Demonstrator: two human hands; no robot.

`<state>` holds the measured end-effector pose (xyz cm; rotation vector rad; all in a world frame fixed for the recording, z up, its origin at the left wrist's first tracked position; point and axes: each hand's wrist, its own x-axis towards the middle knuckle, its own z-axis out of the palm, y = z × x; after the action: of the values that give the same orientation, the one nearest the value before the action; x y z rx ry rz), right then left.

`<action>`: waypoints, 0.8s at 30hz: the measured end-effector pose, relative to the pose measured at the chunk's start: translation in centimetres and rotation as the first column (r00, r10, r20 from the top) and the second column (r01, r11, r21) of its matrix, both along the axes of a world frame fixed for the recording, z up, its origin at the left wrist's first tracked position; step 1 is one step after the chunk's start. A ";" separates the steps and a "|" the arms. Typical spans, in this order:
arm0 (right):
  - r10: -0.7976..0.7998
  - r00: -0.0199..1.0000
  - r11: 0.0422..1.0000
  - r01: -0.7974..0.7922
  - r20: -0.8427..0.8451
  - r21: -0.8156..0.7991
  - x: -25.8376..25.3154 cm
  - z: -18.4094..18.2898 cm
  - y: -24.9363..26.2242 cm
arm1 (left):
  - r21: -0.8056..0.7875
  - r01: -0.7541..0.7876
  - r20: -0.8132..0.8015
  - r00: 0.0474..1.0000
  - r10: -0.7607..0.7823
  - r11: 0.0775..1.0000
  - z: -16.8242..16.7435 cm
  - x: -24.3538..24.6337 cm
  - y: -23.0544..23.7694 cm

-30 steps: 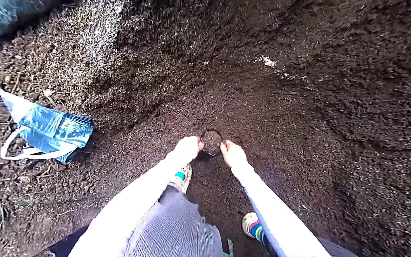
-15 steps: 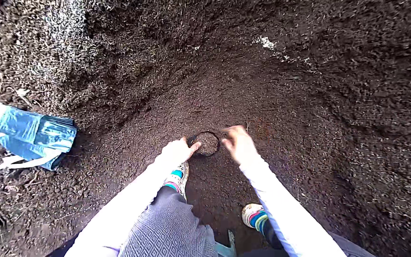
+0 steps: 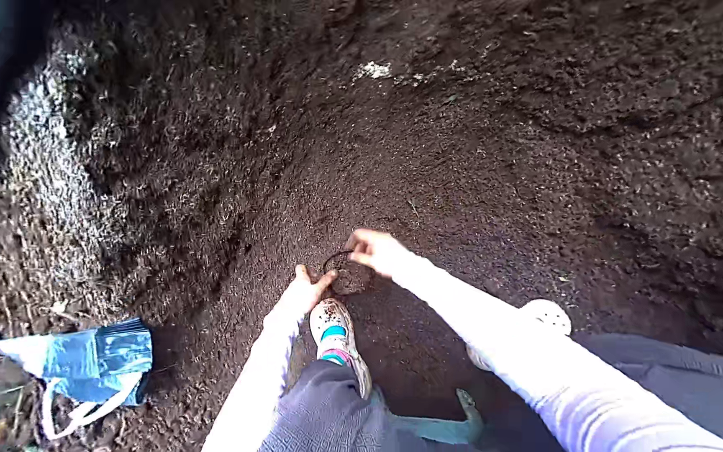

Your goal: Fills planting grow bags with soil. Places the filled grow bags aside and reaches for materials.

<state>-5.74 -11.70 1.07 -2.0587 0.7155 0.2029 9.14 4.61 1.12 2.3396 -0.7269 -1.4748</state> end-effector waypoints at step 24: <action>0.073 0.906 0.972 0.030 -0.417 0.233 2.6 -3.4 -1.3 | -0.023 -0.029 0.003 1.000 0.029 0.999 -2.3 -0.1 -3.8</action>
<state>-3.15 -12.98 -2.30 -1.8091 0.8831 0.7329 9.03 0.77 -1.15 2.3262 -0.7037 -1.4435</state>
